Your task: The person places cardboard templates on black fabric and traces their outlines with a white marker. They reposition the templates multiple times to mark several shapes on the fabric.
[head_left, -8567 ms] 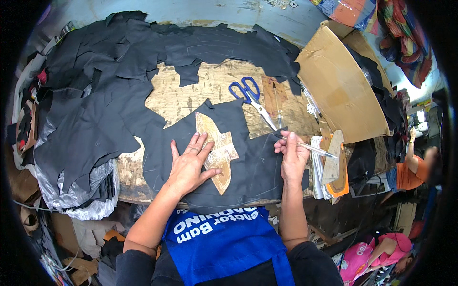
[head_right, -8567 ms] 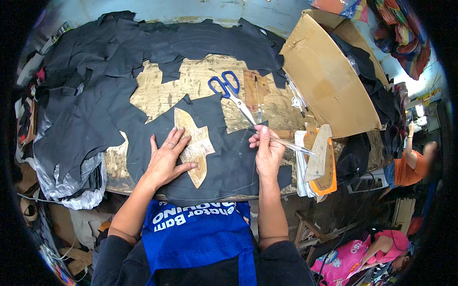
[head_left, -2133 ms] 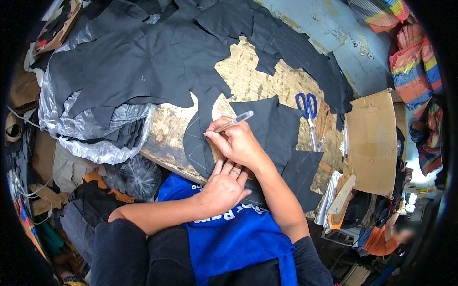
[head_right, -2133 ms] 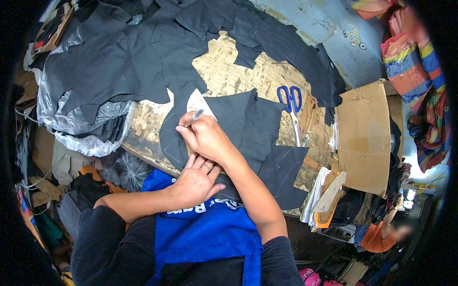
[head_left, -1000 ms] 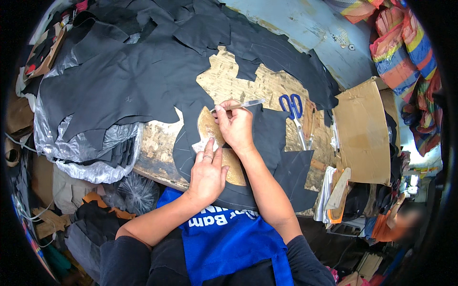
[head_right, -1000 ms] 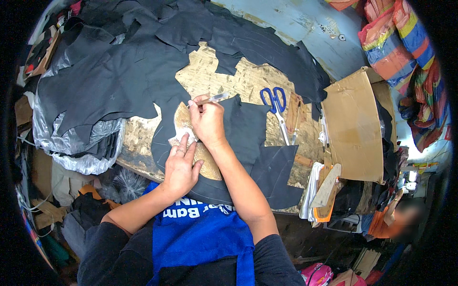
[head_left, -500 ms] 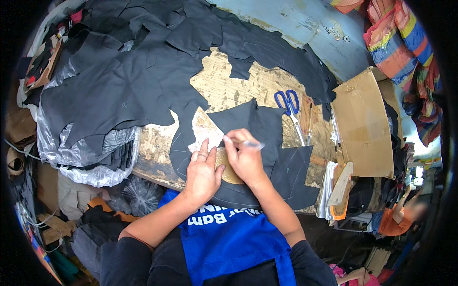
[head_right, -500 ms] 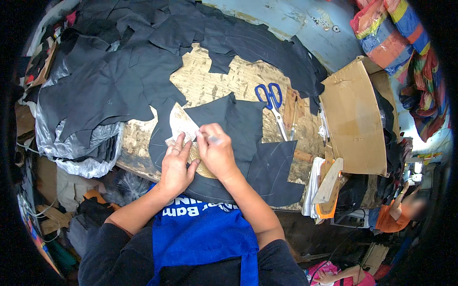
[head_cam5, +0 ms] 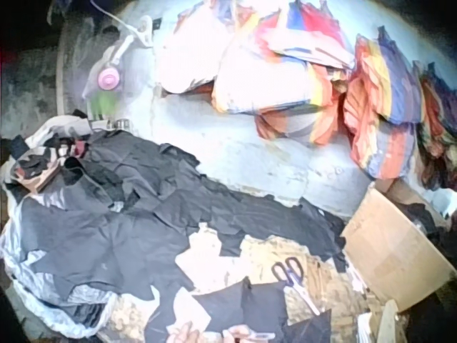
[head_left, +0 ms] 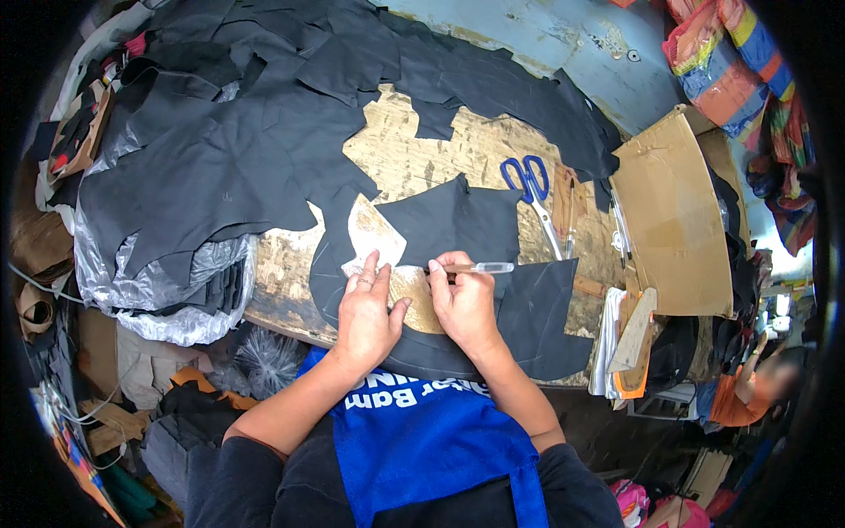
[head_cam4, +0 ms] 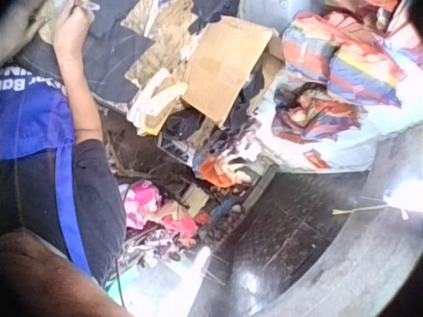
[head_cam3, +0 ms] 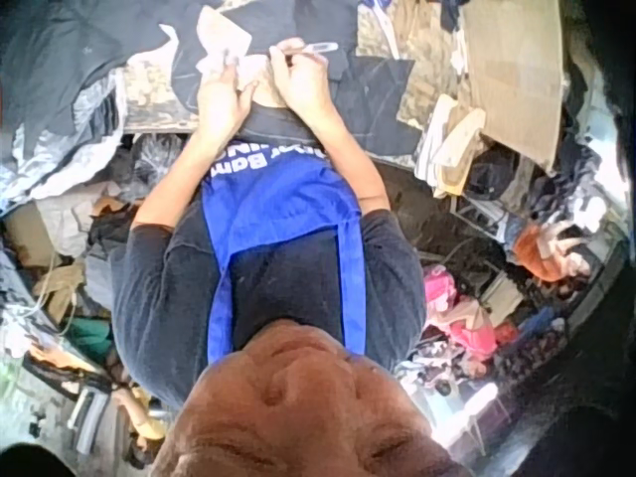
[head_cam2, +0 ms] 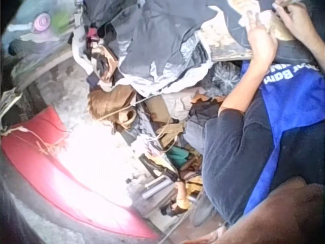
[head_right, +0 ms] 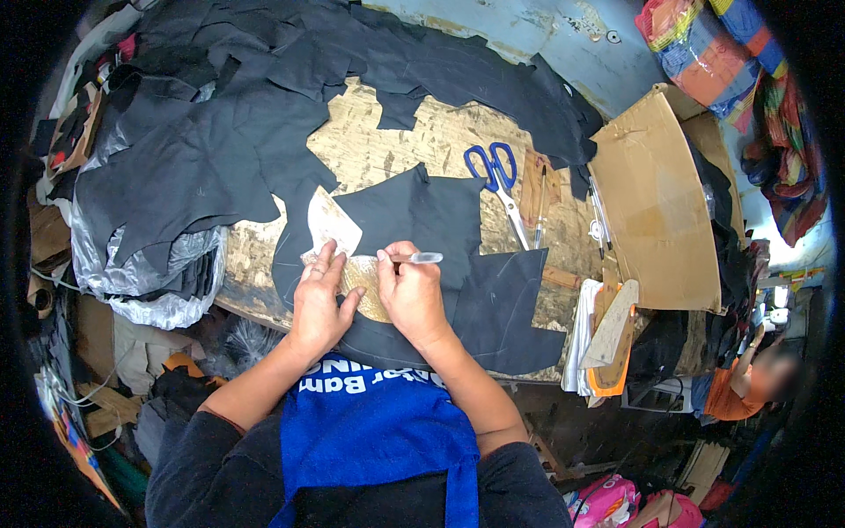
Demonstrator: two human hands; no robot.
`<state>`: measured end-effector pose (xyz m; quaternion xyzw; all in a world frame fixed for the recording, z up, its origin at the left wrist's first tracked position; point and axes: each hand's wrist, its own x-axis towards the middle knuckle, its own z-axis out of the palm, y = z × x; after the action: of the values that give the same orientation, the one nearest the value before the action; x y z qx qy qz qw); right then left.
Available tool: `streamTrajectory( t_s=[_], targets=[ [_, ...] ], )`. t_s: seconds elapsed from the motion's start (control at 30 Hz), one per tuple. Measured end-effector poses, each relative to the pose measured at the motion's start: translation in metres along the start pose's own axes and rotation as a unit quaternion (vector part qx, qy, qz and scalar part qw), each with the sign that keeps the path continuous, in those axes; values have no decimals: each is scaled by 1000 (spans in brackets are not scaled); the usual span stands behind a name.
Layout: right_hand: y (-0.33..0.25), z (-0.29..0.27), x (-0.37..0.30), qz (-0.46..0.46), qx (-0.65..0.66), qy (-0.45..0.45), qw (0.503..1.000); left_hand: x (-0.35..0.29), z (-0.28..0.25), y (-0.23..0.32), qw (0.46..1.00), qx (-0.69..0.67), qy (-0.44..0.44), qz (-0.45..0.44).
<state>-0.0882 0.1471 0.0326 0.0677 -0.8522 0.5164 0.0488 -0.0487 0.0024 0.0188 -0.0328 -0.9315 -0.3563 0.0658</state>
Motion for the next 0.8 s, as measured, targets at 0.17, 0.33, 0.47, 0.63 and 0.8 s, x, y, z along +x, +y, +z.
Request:
streamTrajectory(
  t_s=[0.17,0.33,0.47,0.63,0.8],
  targets=[
    [-8,-18,-35,-75,-88,-15,993,0,0,0,1000,9,13,12],
    [-22,-45,-59,-41,-93,-101,990,5,-8,-4,990,-117,-39,-70],
    [-16,-24,-43,-73,28,-144,986,21,-22,-24,920,-359,-73,-139],
    [-15,14,-29,-109,57,-197,973,26,-29,-40,860,-462,-119,-179],
    [-18,20,-26,-140,35,-177,974,24,-27,-39,871,-449,-106,-168]
  ],
)
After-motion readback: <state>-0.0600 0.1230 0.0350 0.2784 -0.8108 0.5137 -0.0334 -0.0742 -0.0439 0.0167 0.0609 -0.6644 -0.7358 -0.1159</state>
